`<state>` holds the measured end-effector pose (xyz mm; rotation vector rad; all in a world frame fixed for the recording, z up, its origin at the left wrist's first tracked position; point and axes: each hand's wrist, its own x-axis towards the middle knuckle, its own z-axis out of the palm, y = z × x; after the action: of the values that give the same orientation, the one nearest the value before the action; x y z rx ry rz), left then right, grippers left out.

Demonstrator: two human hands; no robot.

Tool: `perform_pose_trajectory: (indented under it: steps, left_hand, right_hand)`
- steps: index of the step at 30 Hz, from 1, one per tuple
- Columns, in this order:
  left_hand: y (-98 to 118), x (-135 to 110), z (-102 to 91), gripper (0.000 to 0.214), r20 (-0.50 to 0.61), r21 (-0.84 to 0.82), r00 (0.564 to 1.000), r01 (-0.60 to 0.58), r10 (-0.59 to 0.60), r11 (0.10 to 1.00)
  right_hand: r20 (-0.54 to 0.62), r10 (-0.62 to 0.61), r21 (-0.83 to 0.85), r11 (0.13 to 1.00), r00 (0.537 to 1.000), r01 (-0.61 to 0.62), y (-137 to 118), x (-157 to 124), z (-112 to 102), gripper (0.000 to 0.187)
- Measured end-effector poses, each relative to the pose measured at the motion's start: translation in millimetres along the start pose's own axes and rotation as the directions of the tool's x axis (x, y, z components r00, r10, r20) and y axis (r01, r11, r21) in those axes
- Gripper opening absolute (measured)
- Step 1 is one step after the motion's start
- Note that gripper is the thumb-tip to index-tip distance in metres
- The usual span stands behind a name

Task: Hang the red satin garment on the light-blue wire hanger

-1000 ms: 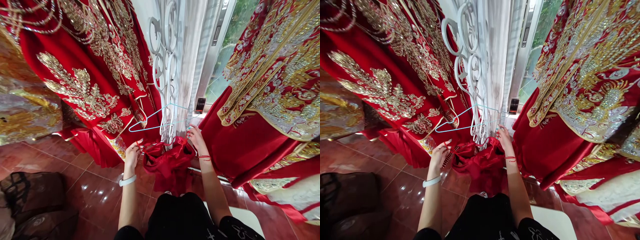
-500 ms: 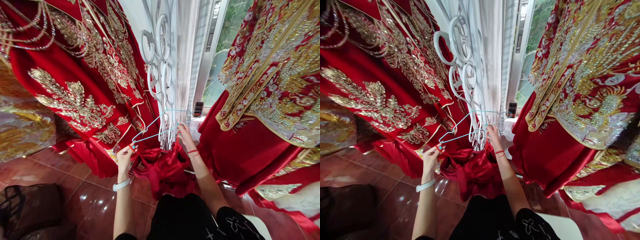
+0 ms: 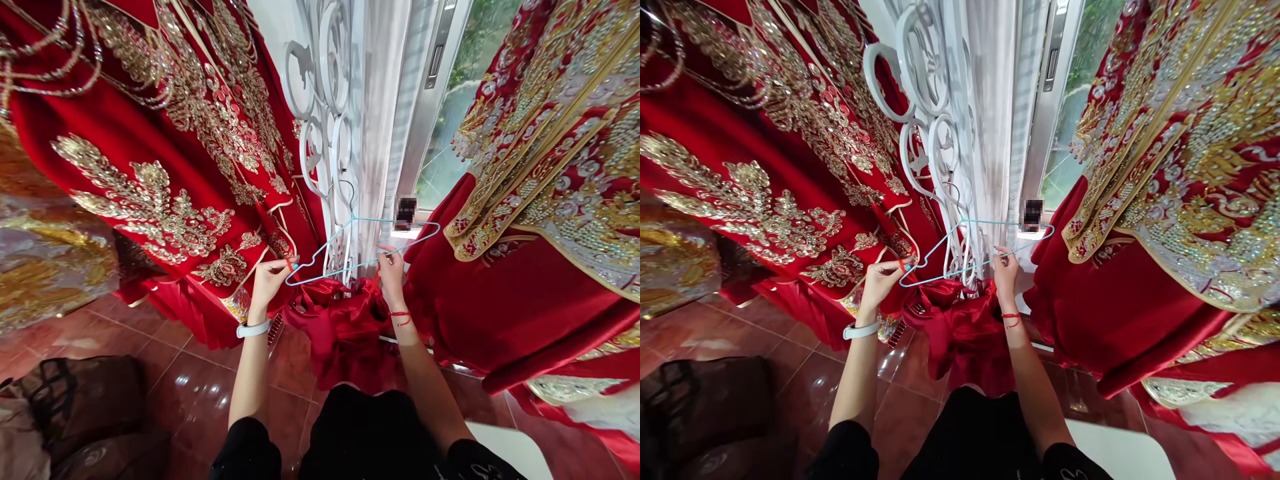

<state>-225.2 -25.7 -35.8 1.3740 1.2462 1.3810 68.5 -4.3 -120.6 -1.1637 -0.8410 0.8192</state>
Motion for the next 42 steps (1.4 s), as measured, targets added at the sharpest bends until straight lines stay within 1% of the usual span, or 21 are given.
perform_pose_trajectory:
  steps: [2, 3, 5, 8, 10, 12, 14, 16, 20, 22, 26, 29, 34, 37, 39, 42]
  left_hand:
    - [4, 0, 3.0, 0.025, 0.057, 0.019, 0.998, -0.004, 0.003, 1.0]
    - [4, -1, 2.3, 0.026, 0.067, 0.029, 0.998, -0.008, 0.006, 1.0]
    - [4, -4, -3.8, 0.03, 0.053, 0.035, 0.999, -0.007, 0.005, 0.999]
    - [0, -14, -19.5, 0.036, 0.012, 0.018, 1.0, 0.019, -0.02, 1.0]
    - [-3, -20, -29.5, 0.039, 0.002, 0.016, 0.999, 0.035, -0.035, 0.999]
    - [-5, -25, -35.7, 0.041, -0.008, 0.028, 1.0, 0.031, -0.03, 0.999]
    - [-7, -26, -36.9, 0.044, -0.028, 0.05, 1.0, 0.006, -0.004, 0.999]
    - [-6, -24, -34.2, 0.047, -0.037, 0.079, 0.999, -0.023, 0.026, 0.997]
    - [-2, -20, -29.9, 0.051, 0.036, 0.135, 0.999, -0.041, 0.036, 0.99]
    - [-1, -22, -33.4, 0.051, 0.051, 0.135, 0.998, -0.043, 0.036, 0.99]
    - [-4, -27, -42.2, 0.051, 0.039, 0.138, 0.998, -0.048, 0.043, 0.989]
    - [-5, -24, -34.9, 0.051, 0.043, 0.148, 0.997, -0.067, 0.061, 0.987]
    - [4, -9, -0.2, 0.044, 0.112, 0.178, 0.985, -0.154, 0.135, 0.972]
    - [8, -3, 17.9, 0.038, 0.153, 0.249, 0.972, -0.214, 0.18, 0.944]
    - [9, -2, 24.3, 0.034, 0.198, 0.308, 0.963, -0.24, 0.185, 0.92]
    - [8, -2, 24.4, 0.026, 0.25, 0.375, 0.947, -0.285, 0.2, 0.882]
  right_hand:
    - [-0.056, -0.017, -0.018, 1.0, 0.998, 0.016, -1, -4, 0, 0.037]
    - [-0.07, -0.015, -0.025, 1.0, 0.997, 0.014, -2, -6, 0, 0.037]
    - [-0.075, 0.014, -0.032, 0.999, 0.997, -0.016, -6, -8, -1, 0.037]
    - [-0.083, 0.06, -0.028, 0.998, 0.995, -0.063, -13, -9, -3, 0.035]
    - [-0.101, 0.045, -0.025, 0.999, 0.994, -0.047, -17, -8, -3, 0.032]
    - [-0.121, -0.001, -0.02, 1.0, 0.993, -0.002, -18, -7, -2, 0.028]
    - [-0.11, -0.019, -0.013, 1.0, 0.994, 0.017, -17, -8, 0, 0.027]
    - [-0.081, 0.003, -0.006, 1.0, 0.997, -0.003, -14, -11, 3, 0.03]
    - [-0.079, 0.02, 0.003, 1.0, 0.997, -0.02, -12, -16, 5, 0.034]
    - [-0.081, 0.016, 0.001, 1.0, 0.997, -0.016, -13, -17, 3, 0.035]
    - [-0.087, -0.014, -0.014, 1.0, 0.996, 0.013, -17, -17, 1, 0.035]
    - [-0.087, -0.042, -0.049, 0.998, 0.995, 0.038, -16, -17, 3, 0.035]
    - [-0.081, -0.067, -0.098, 0.993, 0.994, 0.058, -8, -18, 12, 0.037]
    - [-0.073, -0.062, -0.105, 0.993, 0.995, 0.054, -4, -18, 14, 0.036]
    - [-0.097, -0.069, -0.094, 0.994, 0.993, 0.06, -4, -18, 13, 0.035]
    - [-0.106, -0.091, -0.08, 0.993, 0.99, 0.083, -5, -17, 9, 0.035]
